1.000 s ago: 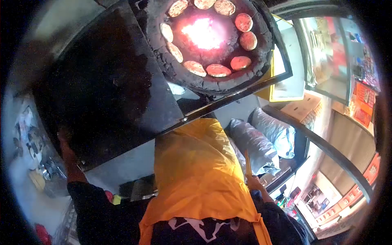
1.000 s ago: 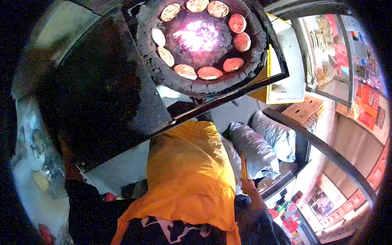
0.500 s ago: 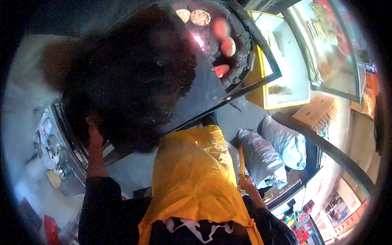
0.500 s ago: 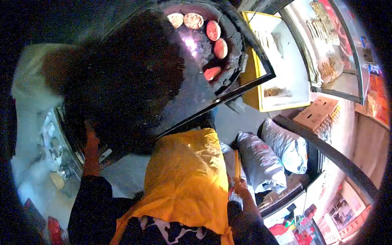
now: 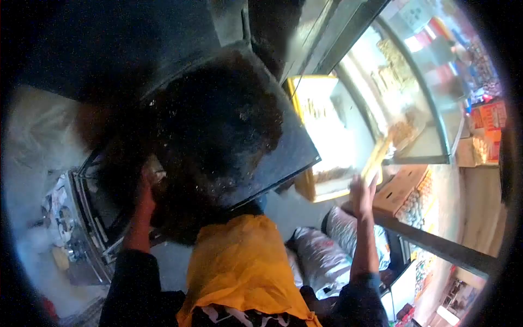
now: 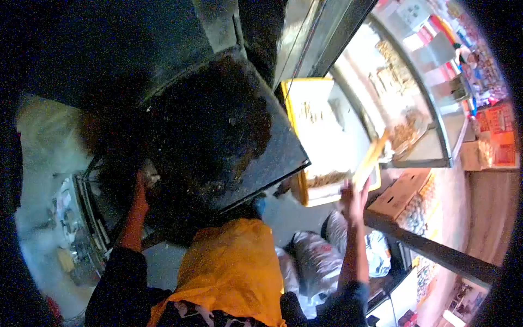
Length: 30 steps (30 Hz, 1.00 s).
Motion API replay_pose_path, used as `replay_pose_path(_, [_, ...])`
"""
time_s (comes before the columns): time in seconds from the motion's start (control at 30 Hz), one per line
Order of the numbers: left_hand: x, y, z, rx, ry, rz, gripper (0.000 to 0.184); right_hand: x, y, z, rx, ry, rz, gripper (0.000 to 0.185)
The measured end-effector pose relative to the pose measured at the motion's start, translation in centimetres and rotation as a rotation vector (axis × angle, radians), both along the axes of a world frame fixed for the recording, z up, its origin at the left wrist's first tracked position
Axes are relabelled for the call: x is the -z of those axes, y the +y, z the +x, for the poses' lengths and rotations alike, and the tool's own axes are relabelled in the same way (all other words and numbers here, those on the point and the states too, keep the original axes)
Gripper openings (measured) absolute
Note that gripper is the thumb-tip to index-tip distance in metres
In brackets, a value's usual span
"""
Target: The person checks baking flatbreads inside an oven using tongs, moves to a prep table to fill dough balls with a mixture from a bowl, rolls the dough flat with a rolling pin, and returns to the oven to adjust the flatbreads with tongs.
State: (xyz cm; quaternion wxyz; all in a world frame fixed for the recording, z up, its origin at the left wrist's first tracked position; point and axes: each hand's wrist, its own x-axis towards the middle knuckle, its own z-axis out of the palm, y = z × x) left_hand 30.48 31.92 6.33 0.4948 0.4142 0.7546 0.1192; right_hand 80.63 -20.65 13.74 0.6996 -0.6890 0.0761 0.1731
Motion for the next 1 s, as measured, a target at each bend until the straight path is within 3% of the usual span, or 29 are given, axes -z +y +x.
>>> replay_pose_path(0.07, [0.2, -0.1, -1.1, 0.105, -0.142, 0.060, 0.079, -4.0, 6.1, 8.6, -0.255, -0.190, 0.054, 0.054])
replay_pose_path(0.13, [-3.0, -1.0, -1.4, 0.122, -0.055, 0.119, 0.079, -9.3, 14.4, 13.7, -0.240, -0.295, 0.028, 0.034])
replay_pose_path(0.27, [2.2, -3.7, -9.7, 0.087, 0.061, 0.372, 0.061, -16.1, 27.6, 21.5, -0.130, -0.418, 0.234, 0.042])
replay_pose_path(0.37, [8.9, -9.3, -21.8, 0.295, 0.423, 0.583, 0.048, -19.1, 32.6, 26.1, -0.112, -0.366, 0.328, 0.045])
replay_pose_path(0.47, [13.9, -15.8, -33.1, 0.798, 1.007, 0.742, 0.036, -18.9, 34.6, 29.7, -0.237, -0.273, 0.551, 0.052])
replay_pose_path(0.6, [8.2, -27.0, -34.1, -0.047, -1.129, 0.397, 0.030, -18.5, 35.4, 31.5, -0.414, -0.279, 0.521, 0.045])
replay_pose_path(0.67, [9.0, -32.8, -35.5, 0.039, 0.011, 0.461, 0.023, -18.5, 35.9, 32.0, -0.446, -0.276, 0.474, 0.039])
replay_pose_path(0.77, [0.8, -35.3, -27.5, -0.251, 0.220, 0.204, 0.021, -18.7, 35.4, 30.4, -0.401, -0.314, 0.407, 0.033])
replay_pose_path(0.8, [-1.4, -36.0, -25.8, -0.274, 0.174, 0.164, 0.021, -18.8, 35.1, 29.7, -0.472, -0.432, 0.344, 0.032])
replay_pose_path(0.83, [-3.6, -36.6, -24.2, -0.298, 0.130, 0.123, 0.021, -18.8, 35.4, 29.8, -0.478, -0.355, 0.416, 0.034])
replay_pose_path(0.9, [-4.0, -37.1, -24.2, -0.346, 0.039, 0.037, 0.021, -19.3, 35.7, 28.7, -0.452, -0.295, 0.480, 0.042])
replay_pose_path(1.0, [-0.5, -37.0, -27.4, -0.273, 0.063, -0.027, 0.017, -17.9, 35.9, 30.4, -0.466, -0.412, 0.366, 0.047])
